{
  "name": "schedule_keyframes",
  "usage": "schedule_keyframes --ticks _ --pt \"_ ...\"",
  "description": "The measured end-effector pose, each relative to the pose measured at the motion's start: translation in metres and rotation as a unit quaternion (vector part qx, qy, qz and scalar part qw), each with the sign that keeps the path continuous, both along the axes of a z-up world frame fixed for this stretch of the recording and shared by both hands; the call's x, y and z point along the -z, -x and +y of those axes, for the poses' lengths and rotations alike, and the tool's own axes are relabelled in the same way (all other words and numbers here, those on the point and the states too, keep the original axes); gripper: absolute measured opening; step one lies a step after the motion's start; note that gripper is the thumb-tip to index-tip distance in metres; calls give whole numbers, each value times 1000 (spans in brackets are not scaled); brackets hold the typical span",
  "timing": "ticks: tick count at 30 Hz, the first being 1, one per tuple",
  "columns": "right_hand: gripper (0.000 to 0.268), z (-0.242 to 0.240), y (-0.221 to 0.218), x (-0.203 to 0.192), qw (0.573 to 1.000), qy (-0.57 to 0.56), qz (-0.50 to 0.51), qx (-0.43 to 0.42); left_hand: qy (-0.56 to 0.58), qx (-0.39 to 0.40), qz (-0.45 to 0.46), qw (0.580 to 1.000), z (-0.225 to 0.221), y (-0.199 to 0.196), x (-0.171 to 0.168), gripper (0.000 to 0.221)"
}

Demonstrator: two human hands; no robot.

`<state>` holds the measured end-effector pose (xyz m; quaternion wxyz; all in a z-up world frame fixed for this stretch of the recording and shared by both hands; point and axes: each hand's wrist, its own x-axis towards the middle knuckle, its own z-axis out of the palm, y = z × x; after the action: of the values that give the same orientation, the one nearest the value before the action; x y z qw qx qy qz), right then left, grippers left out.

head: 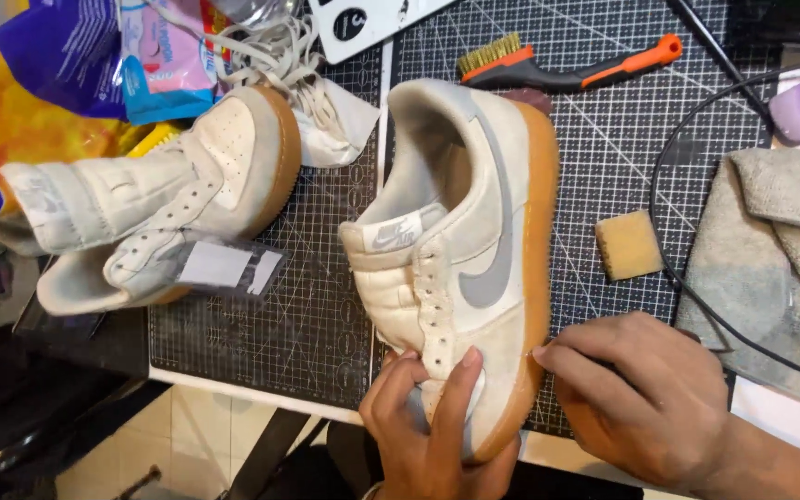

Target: Restoring a pair of white sneakers by sanding the midsole and cleaning the edges with a small tool.

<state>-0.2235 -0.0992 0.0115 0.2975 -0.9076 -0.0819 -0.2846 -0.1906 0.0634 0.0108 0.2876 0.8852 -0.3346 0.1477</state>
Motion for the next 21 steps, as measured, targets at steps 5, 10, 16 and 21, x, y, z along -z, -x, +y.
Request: schedule_keyframes --ticks 5,10,16,21 --pt "14 1 16 19 991 54 76 -100 25 -66 -15 997 -7 2 8 38" --pt "16 0 14 15 995 22 102 -3 10 -95 19 995 -13 8 -2 30" --pt "22 -2 14 8 995 62 54 -52 25 -104 31 994 -13 8 -1 35" --pt "13 6 28 19 963 -67 251 75 52 -101 19 993 -13 8 9 36"
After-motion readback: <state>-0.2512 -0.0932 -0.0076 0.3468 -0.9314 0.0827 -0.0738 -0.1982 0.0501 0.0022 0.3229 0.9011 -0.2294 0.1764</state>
